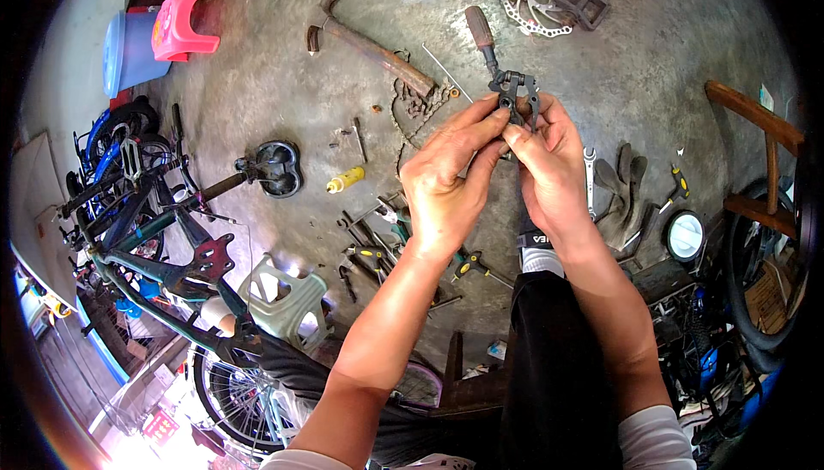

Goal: The person works on a small bicycle brake component by hand, removing a pin and separating parts while sitting at a floor-level workspace with various tools scattered around.

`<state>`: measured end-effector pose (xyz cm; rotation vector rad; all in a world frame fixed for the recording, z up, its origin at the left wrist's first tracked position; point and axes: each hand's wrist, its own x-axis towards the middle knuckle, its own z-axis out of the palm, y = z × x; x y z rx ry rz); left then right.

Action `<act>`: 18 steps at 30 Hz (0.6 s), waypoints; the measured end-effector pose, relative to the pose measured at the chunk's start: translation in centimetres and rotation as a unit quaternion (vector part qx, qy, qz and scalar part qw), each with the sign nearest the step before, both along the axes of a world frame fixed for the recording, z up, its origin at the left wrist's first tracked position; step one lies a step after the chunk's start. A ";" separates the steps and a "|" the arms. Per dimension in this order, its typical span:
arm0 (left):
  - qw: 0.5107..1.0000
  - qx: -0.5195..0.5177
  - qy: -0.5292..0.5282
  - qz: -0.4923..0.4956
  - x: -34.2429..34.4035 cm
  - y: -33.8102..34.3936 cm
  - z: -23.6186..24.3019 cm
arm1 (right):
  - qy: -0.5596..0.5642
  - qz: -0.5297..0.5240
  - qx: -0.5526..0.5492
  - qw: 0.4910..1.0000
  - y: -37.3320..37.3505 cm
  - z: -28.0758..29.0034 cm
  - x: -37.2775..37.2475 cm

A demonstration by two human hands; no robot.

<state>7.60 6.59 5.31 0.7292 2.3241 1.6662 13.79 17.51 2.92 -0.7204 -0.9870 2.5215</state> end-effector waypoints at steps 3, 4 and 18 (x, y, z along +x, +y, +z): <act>1.000 -0.003 0.017 0.003 0.1 0.1 -0.2 | -0.004 0.001 0.004 1.000 0.0 -0.2 0.1; 1.000 -0.002 0.014 0.006 0.1 0.1 -0.2 | -0.006 0.001 0.005 1.000 0.0 -0.3 0.2; 0.998 -0.036 -0.040 0.033 1.5 0.1 -0.5 | -0.015 -0.016 -0.011 1.000 -0.5 -0.6 0.8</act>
